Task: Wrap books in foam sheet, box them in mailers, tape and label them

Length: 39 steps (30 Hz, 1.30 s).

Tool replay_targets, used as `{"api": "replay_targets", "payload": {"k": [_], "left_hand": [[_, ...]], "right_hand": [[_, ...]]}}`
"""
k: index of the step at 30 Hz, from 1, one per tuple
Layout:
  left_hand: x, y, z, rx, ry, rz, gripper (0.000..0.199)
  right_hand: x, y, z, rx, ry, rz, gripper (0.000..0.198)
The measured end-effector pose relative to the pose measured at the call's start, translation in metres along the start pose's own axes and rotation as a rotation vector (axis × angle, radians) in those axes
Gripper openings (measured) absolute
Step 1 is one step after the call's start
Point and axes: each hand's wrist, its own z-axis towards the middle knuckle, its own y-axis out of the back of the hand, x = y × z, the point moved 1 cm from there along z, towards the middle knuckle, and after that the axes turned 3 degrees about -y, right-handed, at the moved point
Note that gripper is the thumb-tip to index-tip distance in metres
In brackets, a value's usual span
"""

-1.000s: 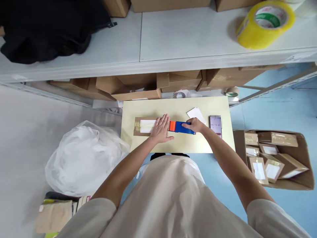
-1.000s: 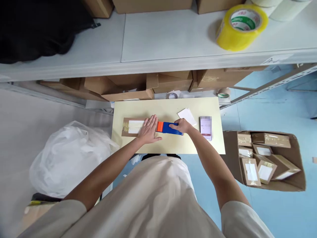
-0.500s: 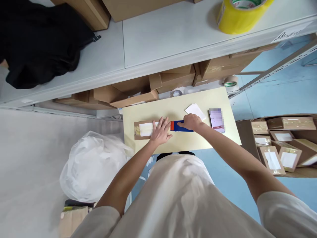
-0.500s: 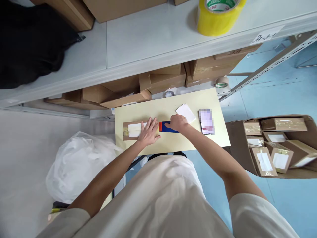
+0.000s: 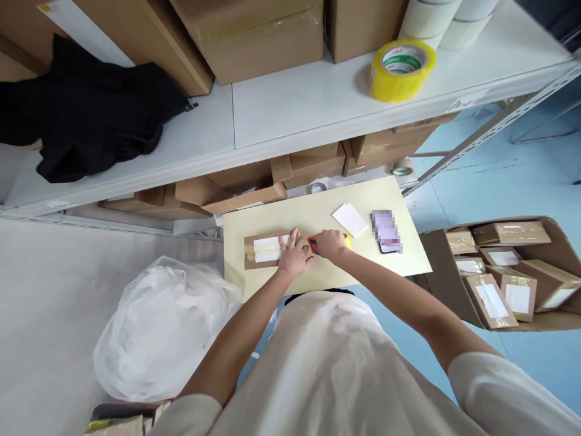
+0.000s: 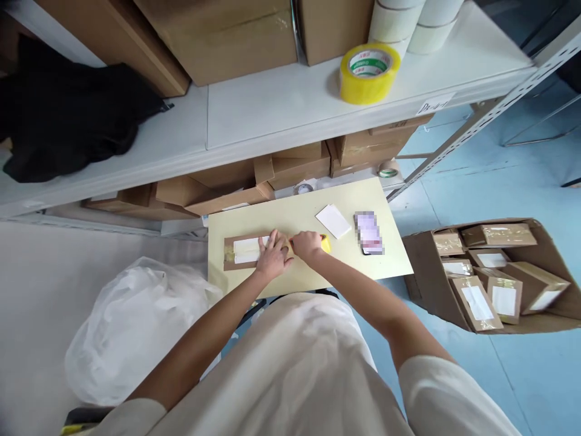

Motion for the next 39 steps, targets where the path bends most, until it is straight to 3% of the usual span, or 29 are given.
{"api": "replay_targets", "payload": {"k": [4,7,10,14,17,19,24,28,30,33,37,39], "left_hand": [[-0.002,0.003,0.001,-0.059,0.005,-0.075,0.06],[0.006,0.007,-0.002,-0.138,0.04,-0.229,0.087],[0.029,0.011,-0.017,-0.289,0.125,-0.369,0.081],[0.082,0.003,-0.054,-0.491,0.459,-0.45,0.074],[0.117,-0.012,-0.08,-0.412,0.666,-0.717,0.079],[0.129,-0.022,-0.089,-0.349,0.668,-0.939,0.074],[0.133,-0.029,-0.093,-0.363,0.526,-1.246,0.068],[0.132,-0.036,-0.099,-0.373,0.4,-1.326,0.072],[0.133,-0.042,-0.104,-0.354,0.402,-1.316,0.078],[0.137,-0.044,-0.107,-0.351,0.468,-1.242,0.084],[0.143,-0.03,-0.098,-0.349,0.458,-1.08,0.052],[0.142,-0.025,-0.09,-0.331,0.455,-1.004,0.042]], "right_hand": [[-0.042,-0.023,-0.03,-0.196,-0.257,-0.037,0.05],[-0.07,-0.044,-0.047,-0.274,-0.309,-0.022,0.04],[-0.088,-0.072,-0.055,-0.283,-0.348,-0.044,0.035],[-0.098,-0.11,-0.057,-0.275,-0.378,-0.04,0.035],[-0.099,-0.127,-0.061,-0.205,-0.41,-0.02,0.034],[-0.096,-0.129,-0.065,-0.2,-0.422,-0.01,0.035],[-0.066,-0.11,-0.064,-0.476,-0.306,0.085,0.062],[-0.017,-0.108,-0.028,-0.355,-0.016,0.379,0.09],[0.005,-0.112,-0.009,-0.289,0.087,0.513,0.096],[0.02,-0.113,0.006,-0.275,0.1,0.701,0.087],[0.017,-0.097,0.001,-0.305,-0.044,0.764,0.053],[0.014,-0.088,-0.002,-0.265,-0.186,0.7,0.049]]}}
